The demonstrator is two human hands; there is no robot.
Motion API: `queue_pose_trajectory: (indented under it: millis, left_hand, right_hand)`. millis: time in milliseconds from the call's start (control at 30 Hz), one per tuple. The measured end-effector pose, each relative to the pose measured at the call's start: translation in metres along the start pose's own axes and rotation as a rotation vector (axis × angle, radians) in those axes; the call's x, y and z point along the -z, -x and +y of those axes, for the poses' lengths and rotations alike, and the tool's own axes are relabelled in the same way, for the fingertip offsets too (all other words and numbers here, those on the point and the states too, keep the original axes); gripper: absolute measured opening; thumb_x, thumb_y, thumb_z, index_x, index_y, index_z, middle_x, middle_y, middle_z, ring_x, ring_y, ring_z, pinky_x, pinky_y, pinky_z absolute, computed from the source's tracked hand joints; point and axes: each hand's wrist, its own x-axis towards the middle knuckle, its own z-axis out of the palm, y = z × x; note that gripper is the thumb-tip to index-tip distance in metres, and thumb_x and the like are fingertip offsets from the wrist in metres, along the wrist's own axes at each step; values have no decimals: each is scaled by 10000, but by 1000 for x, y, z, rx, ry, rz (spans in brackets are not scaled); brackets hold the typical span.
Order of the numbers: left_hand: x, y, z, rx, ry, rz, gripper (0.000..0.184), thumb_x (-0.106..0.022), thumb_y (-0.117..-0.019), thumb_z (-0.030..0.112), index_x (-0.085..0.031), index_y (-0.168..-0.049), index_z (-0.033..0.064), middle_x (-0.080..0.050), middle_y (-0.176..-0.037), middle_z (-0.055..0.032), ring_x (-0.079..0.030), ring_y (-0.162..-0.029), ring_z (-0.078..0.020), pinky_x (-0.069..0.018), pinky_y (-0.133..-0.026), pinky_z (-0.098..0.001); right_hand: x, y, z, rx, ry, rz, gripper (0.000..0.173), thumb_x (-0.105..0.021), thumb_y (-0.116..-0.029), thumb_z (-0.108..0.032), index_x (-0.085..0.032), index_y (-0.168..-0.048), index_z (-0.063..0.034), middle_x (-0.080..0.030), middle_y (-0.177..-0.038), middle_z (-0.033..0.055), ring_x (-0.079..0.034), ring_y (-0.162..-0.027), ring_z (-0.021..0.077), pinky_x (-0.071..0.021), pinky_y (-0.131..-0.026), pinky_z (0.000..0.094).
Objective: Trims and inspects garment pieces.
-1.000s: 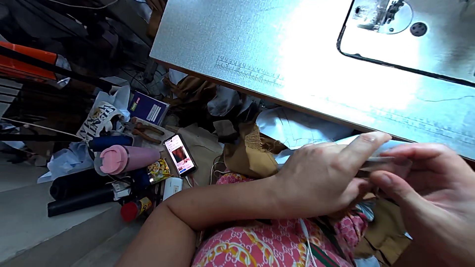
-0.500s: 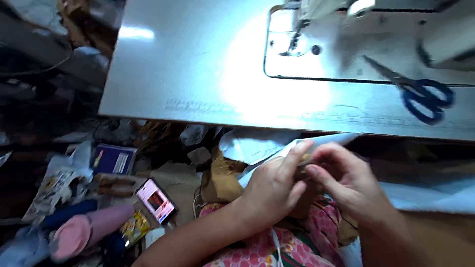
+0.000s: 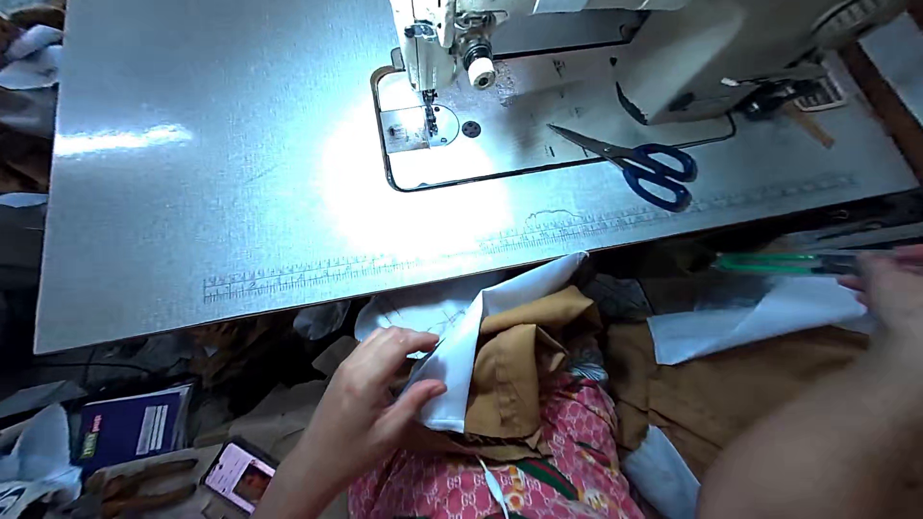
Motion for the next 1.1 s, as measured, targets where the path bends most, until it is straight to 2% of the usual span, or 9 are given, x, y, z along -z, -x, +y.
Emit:
queue_pose_trajectory:
  millis: [133, 233, 333, 533, 733, 833, 900, 1033, 1100]
  left_hand:
    - [9, 13, -5, 19, -19, -11, 364, -610, -995, 408, -713, -1071, 67, -727, -1041, -57, -652, -1050, -86, -505, -952, -230]
    - [19, 23, -9, 12, -18, -92, 496, -594, -976, 529, -708, -1089, 60, -727, -1075, -74, -652, -1066, -142, -517, -947, -298]
    - [20, 30, -8, 4, -67, -235, 573, -654, -890, 567, -706, -1177, 73, -721, -1151, -87, -658, -1117, -247, -537, -937, -442]
    - [7, 28, -9, -73, -267, -305, 333, -770, -825, 300, -737, -1105, 121, -719, -1122, -86, -683, -1100, -324, -539, -941, -546]
    - [19, 16, -16, -31, -74, -170, 345, -517, -1037, 281, -726, -908, 38, -738, -1019, -96, -704, -965, -200, -568, -849, -350]
    - [25, 20, -11, -30, -15, -345, 493, -681, -898, 502, -709, -1081, 46, -689, -1198, -142, -647, -1126, -308, -530, -925, -503]
    - [20, 25, -7, -20, -56, -429, 379, -807, -818, 369, -702, -996, 51, -661, -1259, -164, -621, -1194, -366, -513, -957, -565]
    - [20, 20, -20, 43, 91, -241, 245, -599, -981, 222, -668, -876, 11, -703, -1127, -106, -664, -1083, -174, -539, -939, -350]
    - [26, 13, -26, 269, 342, -22, 160, -530, -1004, 164, -633, -944, 58, -684, -947, 37, -645, -881, 7, -542, -805, -202]
  right_hand:
    - [-50, -1, -22, -249, -160, -164, 493, -582, -1049, -228, -421, -1440, 25, -556, -1287, 235, -609, -925, 193, -518, -827, 381]
    - [-81, 2, -25, -201, 3, -244, 498, -590, -1048, -247, -468, -1404, 79, -544, -1350, 315, -648, -1077, 341, -528, -920, 497]
    - [-81, 27, -50, -32, 256, -131, 506, -564, -1034, -278, -536, -1330, 132, -452, -1401, 451, -462, -1300, 615, -349, -1031, 762]
    - [-94, 62, -113, 648, 68, -54, 474, -524, -1046, -269, -555, -1352, 91, -471, -1396, 403, -505, -1238, 587, -416, -1010, 685]
    - [-117, 32, -144, 687, 134, -208, 554, -591, -1015, -339, -557, -1386, 71, -409, -1484, 408, -358, -1339, 673, -285, -1021, 812]
    - [-105, 65, -149, 791, 99, -134, 487, -572, -1030, -303, -568, -1364, 51, -384, -1516, 362, -388, -1362, 596, -316, -1088, 727]
    - [-99, 108, -152, 1003, -8, -216, 421, -552, -1025, -224, -603, -1288, 100, -504, -1387, 371, -508, -1275, 546, -425, -1042, 652]
    - [-108, 186, -132, 1178, -473, -717, 574, -438, -1053, -547, -652, -1250, -52, -625, -1277, 132, -575, -1250, 189, -493, -1042, 372]
    - [-112, 204, -127, 1111, -599, -948, 857, -298, -962, -789, -612, -1361, -99, -632, -1367, 90, -535, -1334, 155, -417, -1130, 426]
